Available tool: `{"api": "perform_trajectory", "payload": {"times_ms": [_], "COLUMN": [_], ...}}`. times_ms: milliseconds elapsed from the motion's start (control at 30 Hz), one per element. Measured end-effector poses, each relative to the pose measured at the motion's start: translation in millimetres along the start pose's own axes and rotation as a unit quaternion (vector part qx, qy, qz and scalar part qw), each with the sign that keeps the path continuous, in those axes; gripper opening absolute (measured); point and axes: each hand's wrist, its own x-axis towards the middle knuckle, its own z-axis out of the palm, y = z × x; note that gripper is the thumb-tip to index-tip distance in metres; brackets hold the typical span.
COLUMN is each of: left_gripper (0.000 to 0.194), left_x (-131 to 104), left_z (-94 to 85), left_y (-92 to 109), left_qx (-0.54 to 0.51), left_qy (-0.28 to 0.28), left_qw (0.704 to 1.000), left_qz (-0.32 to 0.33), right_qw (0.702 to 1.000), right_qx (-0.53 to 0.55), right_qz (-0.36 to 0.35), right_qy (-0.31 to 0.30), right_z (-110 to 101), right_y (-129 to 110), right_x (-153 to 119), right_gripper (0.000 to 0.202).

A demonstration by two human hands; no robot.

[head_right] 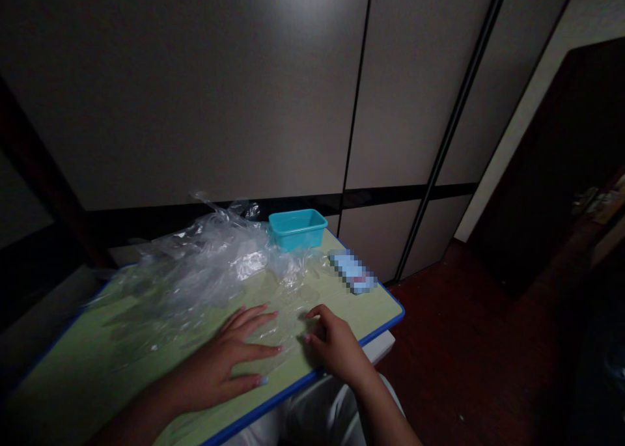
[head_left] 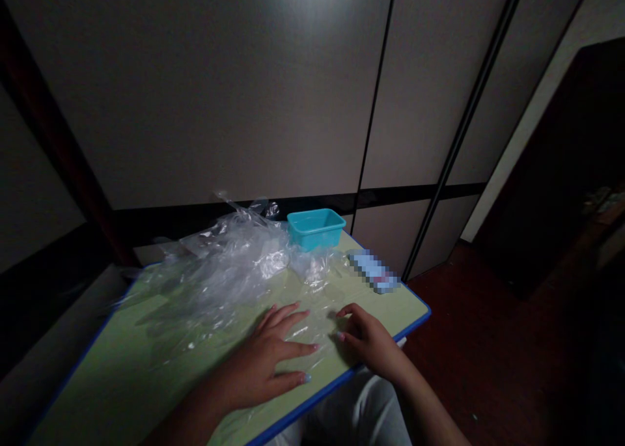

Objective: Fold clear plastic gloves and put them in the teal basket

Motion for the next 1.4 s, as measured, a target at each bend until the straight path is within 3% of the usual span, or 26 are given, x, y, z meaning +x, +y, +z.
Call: {"api": "perform_trajectory", "payload": {"times_ms": [200, 400, 633, 867, 1167, 1400], "left_gripper": [0.037, 0.033, 0.032, 0.020, 0.031, 0.035], "left_x": [0.6, 1.2, 0.1, 2.4, 2.4, 3.9], "left_z": [5.5, 4.9, 2.3, -1.0, 1.2, 11.5], "left_y": [-1.6, 1.8, 5.2, 5.9, 2.7, -11.7], "left_qx": [-0.020, -0.033, -0.050, -0.057, -0.037, 0.025], "left_qy": [-0.016, -0.033, -0.021, 0.069, 0.084, 0.155], "left_qw": [1.000, 0.999, 0.999, 0.996, 0.996, 0.985], "left_qz": [-0.005, -0.006, -0.004, -0.022, 0.013, -0.069], "right_qw": [0.996, 0.977, 0.985, 0.991, 0.989, 0.990], "right_qx": [0.079, 0.178, 0.119, 0.075, 0.124, 0.001], "right_qz": [0.009, 0.070, 0.019, 0.002, -0.049, -0.140], "right_qy": [-0.045, -0.090, -0.119, -0.115, -0.066, -0.019], "right_z": [-5.5, -8.4, -1.2, 6.7, 7.5, -5.4], "right_y": [-0.1, -9.2, -16.9, -22.4, -21.1, -21.2], "right_x": [10.1, 28.4, 43.6, 43.6, 34.1, -1.1], "right_gripper": [0.018, 0.038, 0.050, 0.050, 0.044, 0.026]}}
